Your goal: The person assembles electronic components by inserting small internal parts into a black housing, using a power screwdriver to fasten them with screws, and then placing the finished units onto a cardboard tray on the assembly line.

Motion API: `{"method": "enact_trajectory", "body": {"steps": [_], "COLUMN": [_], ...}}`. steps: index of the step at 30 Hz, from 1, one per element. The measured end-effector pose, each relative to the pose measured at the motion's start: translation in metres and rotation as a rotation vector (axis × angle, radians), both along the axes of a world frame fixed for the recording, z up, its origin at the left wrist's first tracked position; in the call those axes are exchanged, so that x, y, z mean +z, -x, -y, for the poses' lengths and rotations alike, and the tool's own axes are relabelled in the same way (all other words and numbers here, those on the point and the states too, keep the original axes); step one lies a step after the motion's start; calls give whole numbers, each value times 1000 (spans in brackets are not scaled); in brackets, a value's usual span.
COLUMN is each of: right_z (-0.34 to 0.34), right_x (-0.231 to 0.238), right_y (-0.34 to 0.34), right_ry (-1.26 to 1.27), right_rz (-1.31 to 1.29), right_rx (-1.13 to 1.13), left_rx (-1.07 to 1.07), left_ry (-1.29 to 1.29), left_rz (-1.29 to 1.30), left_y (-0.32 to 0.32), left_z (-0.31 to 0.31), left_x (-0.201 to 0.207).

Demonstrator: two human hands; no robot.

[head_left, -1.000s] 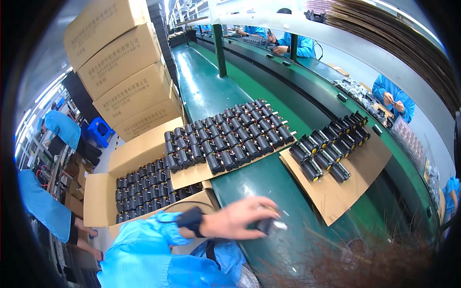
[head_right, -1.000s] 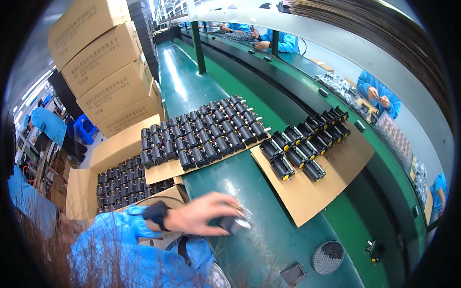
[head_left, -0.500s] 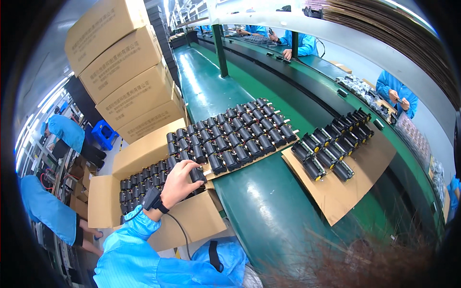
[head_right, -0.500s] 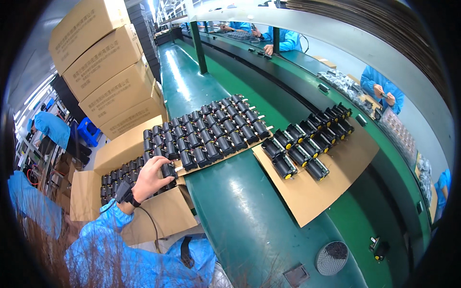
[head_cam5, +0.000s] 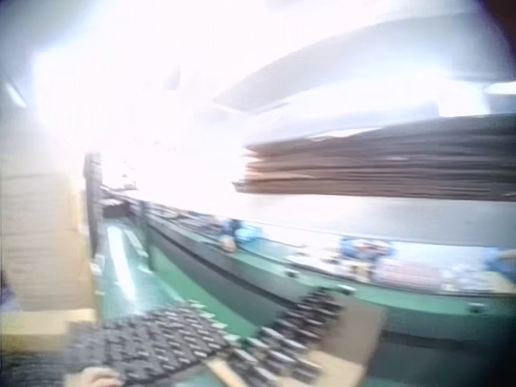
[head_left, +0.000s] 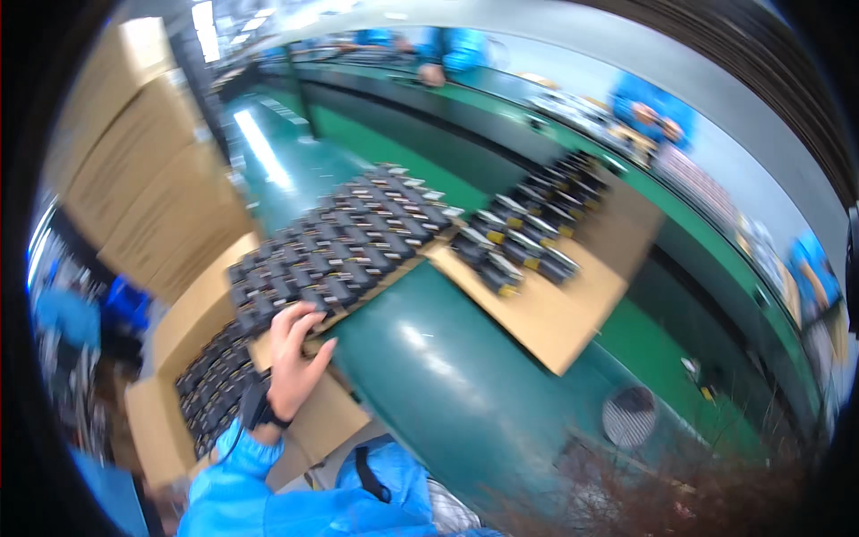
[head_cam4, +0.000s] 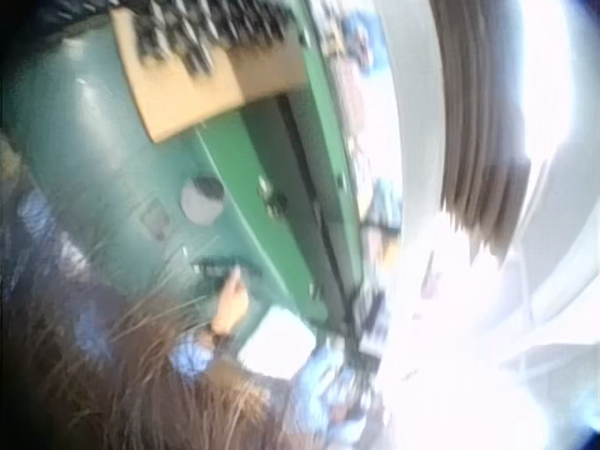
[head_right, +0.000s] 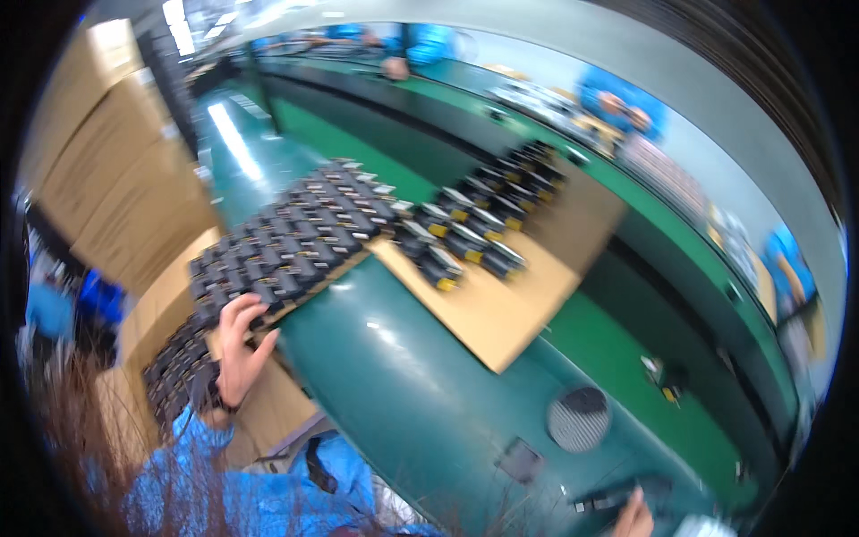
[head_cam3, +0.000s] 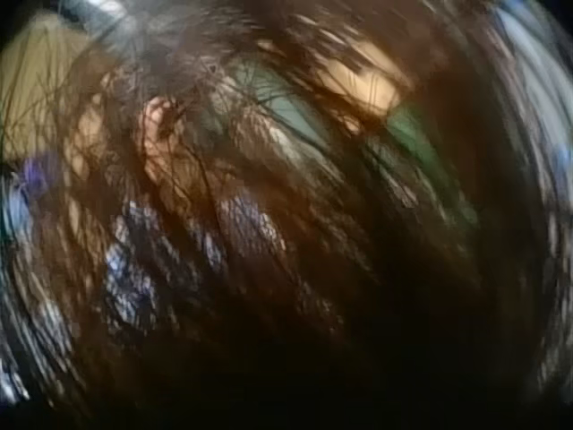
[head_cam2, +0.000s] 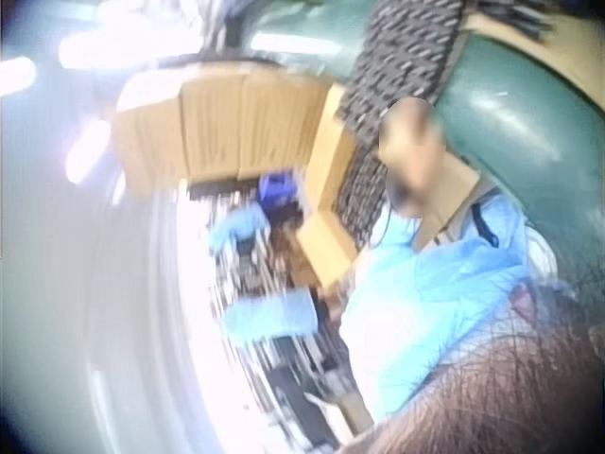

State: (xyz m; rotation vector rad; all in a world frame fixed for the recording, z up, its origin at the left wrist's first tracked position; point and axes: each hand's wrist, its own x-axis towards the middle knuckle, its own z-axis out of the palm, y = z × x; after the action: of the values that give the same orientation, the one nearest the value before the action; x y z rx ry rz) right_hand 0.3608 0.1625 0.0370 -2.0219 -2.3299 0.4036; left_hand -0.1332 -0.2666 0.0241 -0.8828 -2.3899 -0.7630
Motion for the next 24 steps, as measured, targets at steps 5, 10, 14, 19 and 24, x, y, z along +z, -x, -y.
{"method": "enact_trajectory", "body": {"steps": [5, 10, 14, 19, 24], "right_z": [12, -59, -171, -198, -156], "right_x": [21, 53, -21, -63, -33], "right_y": [45, 99, 88, 135, 162], "right_ry": [-381, -353, -309, -378, -325], "right_rz": [-561, -519, -443, -227, -630], "right_rx": [197, 309, 263, 280, 333], "left_rx": [-614, -1342, -1525, -1443, -1442], "left_ry": [-155, -179, -186, -347, -331], "left_rz": [369, 548, 599, 1104, 1736], "left_y": [-64, -117, -151, -157, -133], "left_z": [-103, -216, -284, -331, -328], "left_x": [7, -15, -18, -46, -75]}}
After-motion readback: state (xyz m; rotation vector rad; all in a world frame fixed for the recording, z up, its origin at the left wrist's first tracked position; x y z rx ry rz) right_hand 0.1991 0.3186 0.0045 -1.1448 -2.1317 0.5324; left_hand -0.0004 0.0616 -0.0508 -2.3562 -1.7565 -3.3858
